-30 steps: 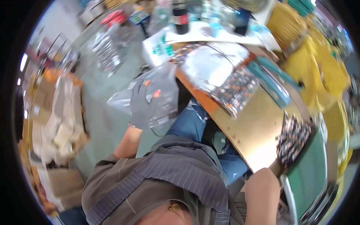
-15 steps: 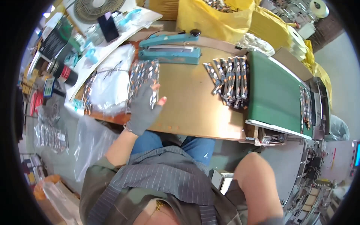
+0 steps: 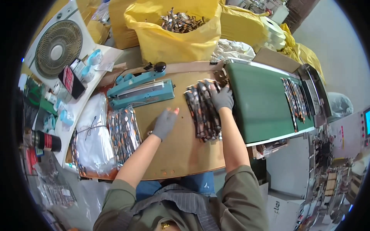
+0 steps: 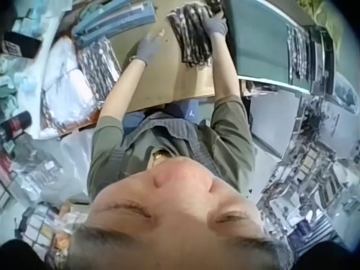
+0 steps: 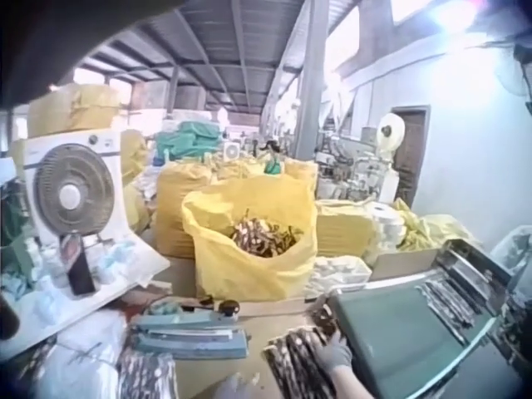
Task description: Packing sets of makeup brushes into silver foil sleeves and then into larger plastic bags at a warehouse workstation.
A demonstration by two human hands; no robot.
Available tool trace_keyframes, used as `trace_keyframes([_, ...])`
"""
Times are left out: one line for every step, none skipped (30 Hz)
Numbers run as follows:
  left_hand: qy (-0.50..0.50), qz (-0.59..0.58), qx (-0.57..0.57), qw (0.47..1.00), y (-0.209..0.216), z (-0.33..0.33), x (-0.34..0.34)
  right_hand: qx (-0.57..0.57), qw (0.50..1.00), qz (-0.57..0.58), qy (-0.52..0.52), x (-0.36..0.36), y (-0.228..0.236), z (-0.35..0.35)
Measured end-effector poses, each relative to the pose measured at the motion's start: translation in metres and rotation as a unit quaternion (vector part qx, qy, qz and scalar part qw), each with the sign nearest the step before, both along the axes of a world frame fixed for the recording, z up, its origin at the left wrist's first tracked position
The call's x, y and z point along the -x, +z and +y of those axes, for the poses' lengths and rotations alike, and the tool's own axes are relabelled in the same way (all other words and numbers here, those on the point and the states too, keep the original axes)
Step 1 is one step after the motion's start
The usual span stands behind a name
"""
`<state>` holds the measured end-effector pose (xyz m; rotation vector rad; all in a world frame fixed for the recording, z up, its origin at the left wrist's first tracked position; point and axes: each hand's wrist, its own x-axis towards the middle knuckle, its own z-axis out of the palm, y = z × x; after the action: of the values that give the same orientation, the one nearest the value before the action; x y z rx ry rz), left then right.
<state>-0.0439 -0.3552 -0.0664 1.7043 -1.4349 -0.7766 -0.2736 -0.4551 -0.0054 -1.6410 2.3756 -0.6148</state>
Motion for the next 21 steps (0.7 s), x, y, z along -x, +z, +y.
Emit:
trace_keyframes([-0.021,0.087,-0.074,0.993,0.008,-0.014,0.009,-0.064,0.994,-0.079,-0.032,0.014,-0.003,-0.004])
trace_keyframes([-0.037,0.170,-0.148,0.974,0.015,-0.027,0.016,-0.126,0.977,-0.161,-0.059,0.023,-0.006,-0.007])
trace_keyframes([-0.039,0.165,-0.150,0.974,0.015,-0.035,0.018,-0.133,0.985,-0.101,-0.040,0.009,-0.001,-0.002])
trace_keyframes([-0.043,0.286,-0.198,0.936,0.016,-0.040,0.019,-0.133,0.990,-0.034,0.031,-0.008,0.003,0.004])
trace_keyframes([-0.035,0.405,-0.243,0.880,0.013,-0.037,0.018,-0.133,0.984,-0.025,0.118,-0.040,0.025,0.028])
trace_keyframes([-0.038,0.402,-0.246,0.881,0.021,-0.033,0.028,-0.167,0.966,-0.067,0.186,-0.045,0.021,0.035])
trace_keyframes([-0.003,0.441,-0.237,0.866,0.029,-0.028,0.037,-0.191,0.911,-0.276,0.238,-0.039,-0.025,0.032])
trace_keyframes([0.046,0.480,-0.222,0.848,0.033,-0.022,0.033,-0.204,0.831,-0.469,0.218,-0.053,-0.029,0.047])
trace_keyframes([0.037,0.450,-0.251,0.856,0.034,-0.012,0.023,-0.204,0.776,-0.563,0.198,-0.056,-0.038,0.055])
trace_keyframes([0.049,0.447,-0.246,0.859,0.035,-0.001,0.017,-0.204,0.710,-0.651,0.176,-0.060,-0.047,0.063])
trace_keyframes([0.022,0.424,-0.190,0.885,0.034,0.010,0.010,-0.215,0.701,-0.653,0.188,-0.072,-0.045,0.078])
trace_keyframes([-0.004,0.398,-0.129,0.908,0.034,0.017,0.000,-0.127,0.700,-0.672,0.205,-0.087,-0.030,0.093])
trace_keyframes([-0.051,0.410,-0.085,0.907,0.059,0.029,-0.007,-0.035,0.693,-0.688,0.214,-0.094,-0.014,0.105])
trace_keyframes([-0.039,0.405,-0.080,0.910,0.077,0.040,-0.014,0.027,0.669,-0.696,0.262,-0.099,0.000,0.115])
trace_keyframes([-0.107,0.402,0.009,0.909,0.092,0.054,-0.021,0.015,0.627,-0.711,0.317,-0.101,0.025,0.128])
trace_keyframes([-0.175,0.392,0.096,0.898,0.104,0.069,-0.028,0.004,0.583,-0.724,0.369,-0.101,0.049,0.142])
trace_keyframes([-0.199,0.386,0.097,0.896,0.112,0.080,-0.035,-0.005,0.573,-0.693,0.438,-0.099,0.067,0.144])
trace_keyframes([-0.222,0.379,0.095,0.894,0.123,0.091,-0.039,-0.014,0.559,-0.658,0.504,-0.097,0.080,0.146])
trace_keyframes([-0.223,0.411,0.070,0.881,0.137,0.101,-0.040,0.056,0.609,-0.622,0.489,-0.098,0.085,0.157])
trace_keyframes([-0.218,0.422,0.063,0.878,0.132,0.109,-0.043,-0.005,0.617,-0.615,0.491,-0.094,0.096,0.163])
trace_keyframes([-0.221,0.371,0.066,0.900,0.129,0.117,-0.046,0.020,0.621,-0.605,0.498,-0.098,0.093,0.170])
